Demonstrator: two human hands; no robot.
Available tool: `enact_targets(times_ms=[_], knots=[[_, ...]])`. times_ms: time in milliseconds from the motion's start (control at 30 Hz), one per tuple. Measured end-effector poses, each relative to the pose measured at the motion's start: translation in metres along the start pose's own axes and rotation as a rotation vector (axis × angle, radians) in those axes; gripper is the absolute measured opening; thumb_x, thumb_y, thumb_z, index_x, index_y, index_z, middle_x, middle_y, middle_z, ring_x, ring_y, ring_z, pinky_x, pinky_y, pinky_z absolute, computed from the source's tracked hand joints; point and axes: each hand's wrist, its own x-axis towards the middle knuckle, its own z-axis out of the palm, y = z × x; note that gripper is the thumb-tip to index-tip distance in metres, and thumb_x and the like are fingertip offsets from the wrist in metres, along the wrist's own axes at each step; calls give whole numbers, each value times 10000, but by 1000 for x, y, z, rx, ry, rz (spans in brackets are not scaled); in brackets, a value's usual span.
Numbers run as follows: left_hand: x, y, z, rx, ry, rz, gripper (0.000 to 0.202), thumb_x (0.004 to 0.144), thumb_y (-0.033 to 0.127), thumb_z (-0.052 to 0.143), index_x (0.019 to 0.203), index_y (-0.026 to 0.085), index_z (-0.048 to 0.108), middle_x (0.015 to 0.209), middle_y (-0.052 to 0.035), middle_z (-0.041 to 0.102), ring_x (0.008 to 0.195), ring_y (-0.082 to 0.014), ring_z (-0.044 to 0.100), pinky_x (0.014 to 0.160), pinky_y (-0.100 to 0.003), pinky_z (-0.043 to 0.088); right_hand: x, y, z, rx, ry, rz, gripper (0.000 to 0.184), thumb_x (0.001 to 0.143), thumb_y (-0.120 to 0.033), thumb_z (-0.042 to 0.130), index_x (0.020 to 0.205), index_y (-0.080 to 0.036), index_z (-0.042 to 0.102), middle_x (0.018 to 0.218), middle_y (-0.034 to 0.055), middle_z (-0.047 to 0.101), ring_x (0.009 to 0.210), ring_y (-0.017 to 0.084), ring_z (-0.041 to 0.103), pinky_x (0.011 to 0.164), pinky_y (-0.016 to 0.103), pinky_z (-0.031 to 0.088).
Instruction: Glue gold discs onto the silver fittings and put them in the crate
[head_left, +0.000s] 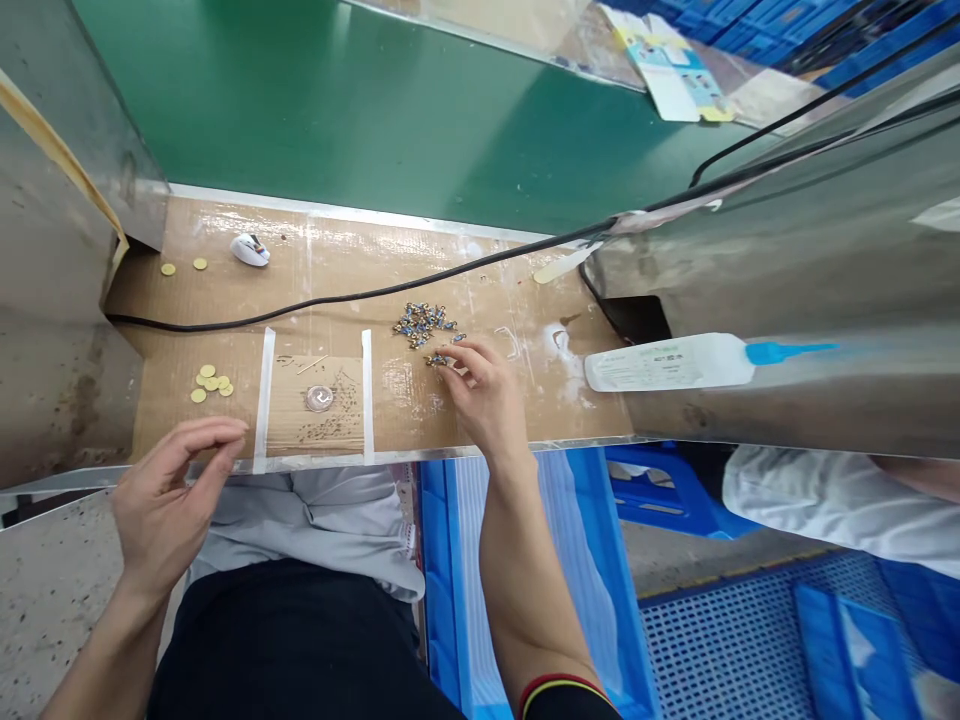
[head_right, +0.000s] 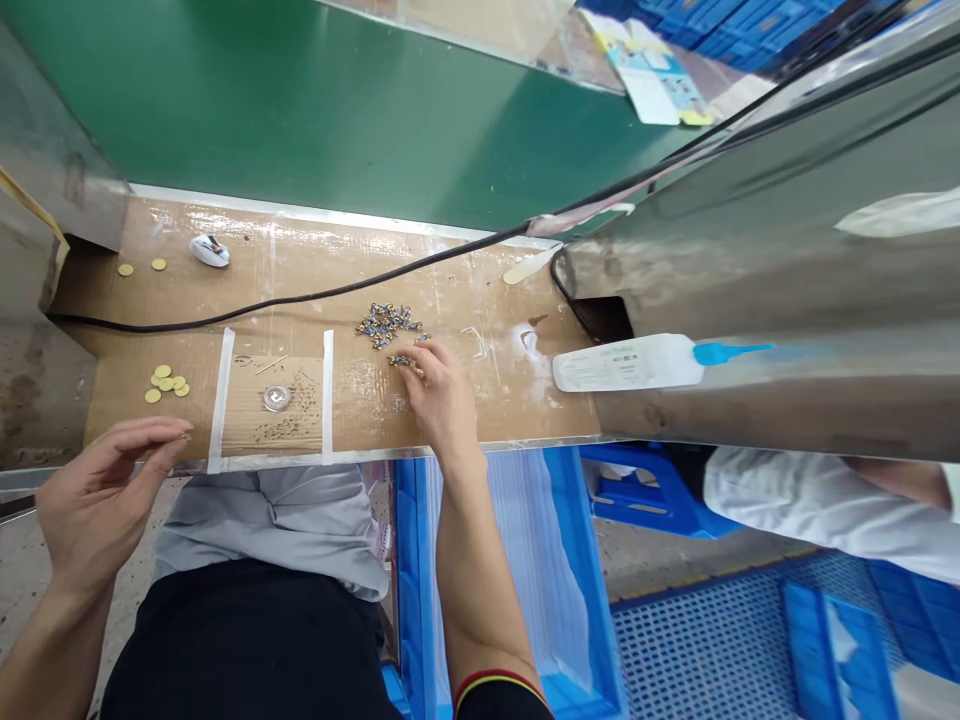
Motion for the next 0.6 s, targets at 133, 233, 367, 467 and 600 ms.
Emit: enact_targets(times_ms=[133,233,367,467,600], knots=[[-9,1,10,-151,-58,-168,157,1002,411,892,1101,290,886,1067,-15,890,967,-229,847,955,-368,702,12,-1,-10,-186,-163,-204,239,1115,-221,609,1194,-262,831,1245,98,816,1145,323,718,1007,487,591],[-14,-2,17,-307,-99,-295,259,961,418,940,1163,264,888,1007,-30,898,883,-205,854,901,-325,730,26,-2,-15,-332,-297,-324,230,1120,-191,595,1137,-236,820,1140,110,814,1029,317,680,911,459,558],[-16,-6,27,-495,-172,-387,266,943,416,957,1135,239,904,986,-52,897,827,-199,848,856,-325,747,37,-7,-15,-454,-368,-430,250,1097,-118,564,1068,-224,789,1066,123,785,994,304,646,900,439,508],[-16,-9,35,-608,-203,-416,264,948,400,951,1153,239,909,995,-60,897,818,-195,844,841,-327,744,35,-8,-10,-488,-333,-438,282,1099,-115,520,1045,-219,777,1042,132,768,978,304,638,897,441,493],[-17,-13,42,-627,-196,-418,250,959,405,935,1145,240,917,1010,-74,896,845,-206,842,842,-344,739,19,-8,4,-398,-178,-376,289,1104,-140,514,1110,-231,788,1066,121,788,995,306,672,913,450,526]])
